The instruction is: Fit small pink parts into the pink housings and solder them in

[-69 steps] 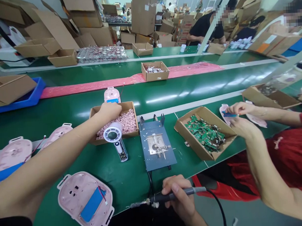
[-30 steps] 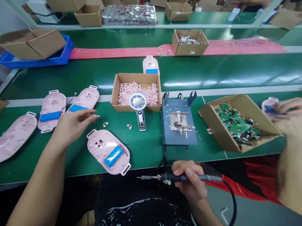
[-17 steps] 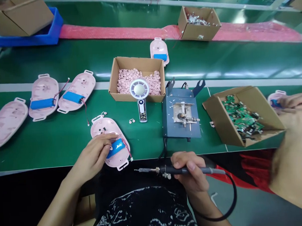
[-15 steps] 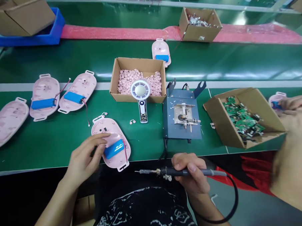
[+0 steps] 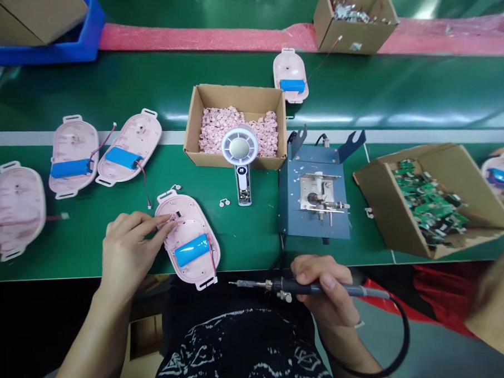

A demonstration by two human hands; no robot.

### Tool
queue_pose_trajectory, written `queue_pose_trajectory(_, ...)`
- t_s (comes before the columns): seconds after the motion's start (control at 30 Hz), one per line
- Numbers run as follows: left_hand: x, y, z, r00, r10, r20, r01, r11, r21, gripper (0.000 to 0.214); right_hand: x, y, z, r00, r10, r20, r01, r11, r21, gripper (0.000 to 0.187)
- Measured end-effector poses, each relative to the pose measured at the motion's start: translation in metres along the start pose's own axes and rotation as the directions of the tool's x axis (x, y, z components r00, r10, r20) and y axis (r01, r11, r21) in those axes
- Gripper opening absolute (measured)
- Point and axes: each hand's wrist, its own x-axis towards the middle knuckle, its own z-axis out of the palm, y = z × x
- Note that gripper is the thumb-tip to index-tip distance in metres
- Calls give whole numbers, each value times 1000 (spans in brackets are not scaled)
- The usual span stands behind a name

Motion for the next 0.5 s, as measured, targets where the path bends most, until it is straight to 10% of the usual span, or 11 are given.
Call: queue_pose_trajectory(0.5,7,-9,1,991,-58,119,78,981,-180,20,9,-15,6,999,1,-39,0,1000,8,36)
